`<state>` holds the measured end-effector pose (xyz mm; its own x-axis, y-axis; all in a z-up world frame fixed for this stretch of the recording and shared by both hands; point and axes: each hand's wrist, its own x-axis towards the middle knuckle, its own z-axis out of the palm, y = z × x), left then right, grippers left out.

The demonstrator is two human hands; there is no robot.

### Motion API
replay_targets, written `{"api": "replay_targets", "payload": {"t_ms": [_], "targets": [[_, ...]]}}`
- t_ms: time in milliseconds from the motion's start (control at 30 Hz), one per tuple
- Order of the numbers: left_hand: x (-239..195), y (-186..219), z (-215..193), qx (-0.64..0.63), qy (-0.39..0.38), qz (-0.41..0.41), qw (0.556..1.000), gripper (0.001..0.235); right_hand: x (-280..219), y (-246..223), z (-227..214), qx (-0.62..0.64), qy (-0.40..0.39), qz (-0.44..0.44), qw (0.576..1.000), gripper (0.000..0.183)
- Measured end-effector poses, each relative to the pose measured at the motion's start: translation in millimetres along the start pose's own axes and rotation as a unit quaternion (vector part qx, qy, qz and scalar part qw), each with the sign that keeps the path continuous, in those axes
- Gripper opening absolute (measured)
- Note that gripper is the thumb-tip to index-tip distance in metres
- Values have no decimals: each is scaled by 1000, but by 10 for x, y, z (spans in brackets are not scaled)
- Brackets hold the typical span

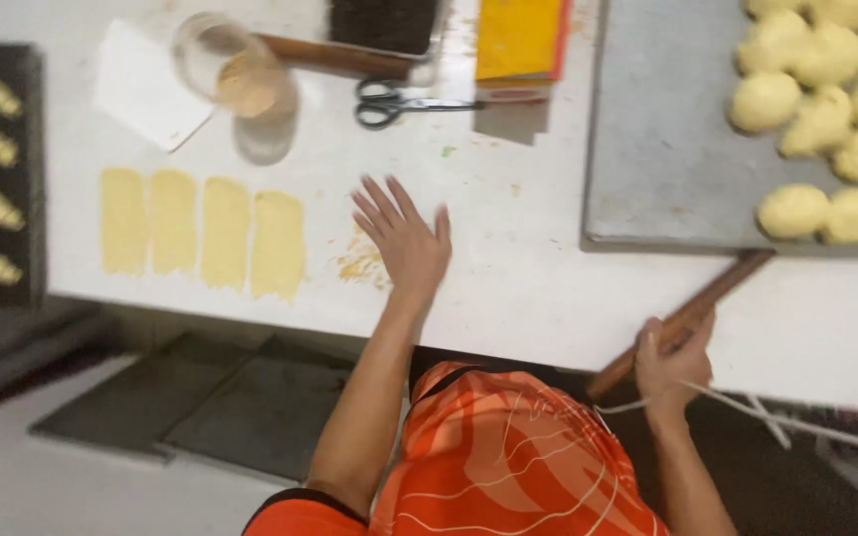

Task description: The person rolls dough balls into flat strips using a rolling pin on a white countertop. They then sprinkle dark seeds onto the strips and roll them into crescent shapes, placing the finished pastries onto a black baking tray.

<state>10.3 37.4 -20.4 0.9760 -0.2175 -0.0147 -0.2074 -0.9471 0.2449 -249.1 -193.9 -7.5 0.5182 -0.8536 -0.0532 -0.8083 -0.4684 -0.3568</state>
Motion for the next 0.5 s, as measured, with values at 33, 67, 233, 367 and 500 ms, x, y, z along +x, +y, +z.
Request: {"api": "replay_targets", "payload": {"t_ms": [33, 67, 233, 367, 500], "targets": [[180, 85, 63, 26, 6, -22, 999, 85, -8, -23, -14, 5, -23, 11, 1000, 71], [357, 203, 132, 51, 13, -44, 998, 85, 3, -35, -32, 12, -46, 22, 999, 73], [38, 569, 104, 0, -31, 118, 993, 74, 119, -421, -488, 51, -134, 122, 982, 73], [-945, 584, -124, -2, -115, 268, 957, 64, 175, -339, -555, 142, -123, 98, 977, 61], [-1253, 105, -328, 86, -241, 236, 938, 64, 329, 103, -415, 189, -58, 108, 974, 63]]}}
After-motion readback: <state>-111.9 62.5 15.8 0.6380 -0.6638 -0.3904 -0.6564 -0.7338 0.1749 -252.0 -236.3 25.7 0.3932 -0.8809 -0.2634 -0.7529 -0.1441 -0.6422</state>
